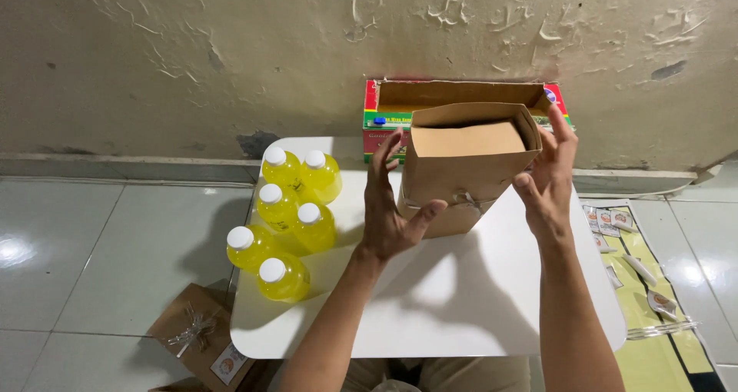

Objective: The person ties a decorative ribbon bow around a kraft paper gift box, then places the finished wrapped box on the floor with other completed boxes. They then fold and assemble a flat kraft paper box into an open container and begin handling plastic wrap.

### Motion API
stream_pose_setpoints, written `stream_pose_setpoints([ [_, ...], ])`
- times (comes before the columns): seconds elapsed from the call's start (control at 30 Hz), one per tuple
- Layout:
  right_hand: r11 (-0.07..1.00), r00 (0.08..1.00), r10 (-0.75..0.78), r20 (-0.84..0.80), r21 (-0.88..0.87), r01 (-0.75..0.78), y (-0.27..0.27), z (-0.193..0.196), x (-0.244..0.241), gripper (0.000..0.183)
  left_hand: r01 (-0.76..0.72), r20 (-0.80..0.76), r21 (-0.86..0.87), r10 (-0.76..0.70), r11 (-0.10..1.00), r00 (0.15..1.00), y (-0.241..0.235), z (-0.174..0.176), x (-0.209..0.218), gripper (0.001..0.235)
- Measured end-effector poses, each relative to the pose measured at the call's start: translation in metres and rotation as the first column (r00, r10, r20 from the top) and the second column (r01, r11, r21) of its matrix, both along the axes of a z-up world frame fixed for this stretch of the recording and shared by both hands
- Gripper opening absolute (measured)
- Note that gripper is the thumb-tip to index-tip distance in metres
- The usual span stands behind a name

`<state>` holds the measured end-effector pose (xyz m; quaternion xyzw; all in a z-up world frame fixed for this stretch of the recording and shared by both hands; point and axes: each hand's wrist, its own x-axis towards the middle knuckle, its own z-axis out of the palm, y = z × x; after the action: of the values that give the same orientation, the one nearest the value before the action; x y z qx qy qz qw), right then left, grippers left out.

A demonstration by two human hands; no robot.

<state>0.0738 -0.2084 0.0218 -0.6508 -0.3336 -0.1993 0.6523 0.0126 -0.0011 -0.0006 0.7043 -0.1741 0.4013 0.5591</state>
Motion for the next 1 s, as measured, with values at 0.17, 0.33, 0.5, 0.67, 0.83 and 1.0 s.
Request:
stream_pose_setpoints([
  [0.17,0.995,0.995,0.102,-0.022,0.0,-0.102,0.005,-0.001,0.012,0.113,0.081,-0.034,-0.067,-0.084,0.994,0.996,-0.011,-0.001,0.023,0.107],
  [0.33,0.987,0.99,0.144,0.0,-0.064,-0.144,-0.006,-0.022,0.018,0.064,-0.057,-0.066,0.127,0.066,0.99,0.996,0.0,-0.005,0.025,0.103],
  [0.5,0.981,0.983,0.125,0.137,-0.165,-0.101,-0.016,-0.052,0.025,0.027,-0.088,0.003,0.205,0.089,0.975,0.996,-0.002,-0.005,0.012,0.105],
  [0.67,0.977,0.98,0.119,-0.158,-0.157,-0.143,-0.034,-0.054,-0.03,0.07,-0.052,0.054,0.232,0.041,0.971,0.998,-0.01,-0.008,-0.02,0.104],
  [0.83,0.974,0.975,-0.032,-0.22,-0.224,-0.019,-0.056,-0.067,-0.092,0.121,-0.079,0.12,0.33,0.041,0.941,0.992,-0.025,-0.004,-0.084,0.086],
  [1.0,0.906,0.977,-0.186,0.102,-0.368,0.211,-0.073,-0.114,-0.158,0.1,-0.188,0.068,0.597,0.184,0.78,0.981,-0.03,-0.062,-0.145,0.065],
])
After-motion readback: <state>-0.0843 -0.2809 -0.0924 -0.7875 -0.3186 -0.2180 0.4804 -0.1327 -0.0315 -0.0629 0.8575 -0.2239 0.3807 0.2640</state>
